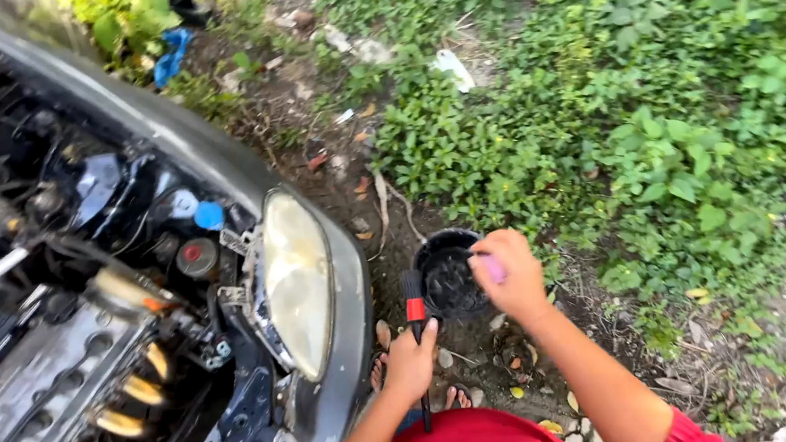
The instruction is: Cleaning the car's windshield and hood using a cloth and a detailing brush
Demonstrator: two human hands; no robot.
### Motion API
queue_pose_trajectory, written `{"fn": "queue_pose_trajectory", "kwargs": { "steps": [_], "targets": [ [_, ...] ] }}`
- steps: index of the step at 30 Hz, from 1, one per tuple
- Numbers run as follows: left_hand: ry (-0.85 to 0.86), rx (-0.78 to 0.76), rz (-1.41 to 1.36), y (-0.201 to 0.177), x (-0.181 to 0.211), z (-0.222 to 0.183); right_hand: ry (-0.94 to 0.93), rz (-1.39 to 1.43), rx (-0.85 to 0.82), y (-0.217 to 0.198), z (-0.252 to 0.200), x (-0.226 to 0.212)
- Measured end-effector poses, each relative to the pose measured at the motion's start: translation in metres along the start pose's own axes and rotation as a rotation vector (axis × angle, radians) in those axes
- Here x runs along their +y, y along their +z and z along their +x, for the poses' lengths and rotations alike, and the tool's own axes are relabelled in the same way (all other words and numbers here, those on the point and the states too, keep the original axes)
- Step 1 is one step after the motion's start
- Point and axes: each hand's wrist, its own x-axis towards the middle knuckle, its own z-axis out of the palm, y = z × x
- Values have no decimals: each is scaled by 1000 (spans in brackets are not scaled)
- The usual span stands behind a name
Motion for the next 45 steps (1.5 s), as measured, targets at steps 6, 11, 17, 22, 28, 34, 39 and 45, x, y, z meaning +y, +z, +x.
{"fn": "queue_pose_trajectory", "kwargs": {
  "steps": [6, 11, 17, 22, 28, 34, 39, 45],
  "targets": [
    [-80, 261, -382, -57, -28, 20, 472, -63, -1, -14, 6, 54],
    [-166, 469, -452, -114, -84, 65, 985, -55, -29, -34, -44, 103],
    [-126, 624, -889, -171, -155, 123, 1330, 232, -316, 6, -52, 86],
    [-193, 758, -695, -201, -168, 142, 1340, 483, -435, 94, -34, 59],
    [-197, 784, -698, -212, -170, 157, 997, 602, -754, 135, 31, -56],
    [-141, 758, -587, -218, -179, 170, 572, 463, -678, 183, 11, -57],
    [-141, 672, -494, -227, -150, 154, 687, 497, -648, 194, 11, -63],
    [-102, 610, -808, -220, -192, 176, 946, 579, -729, 194, 35, -79]
  ]
}}
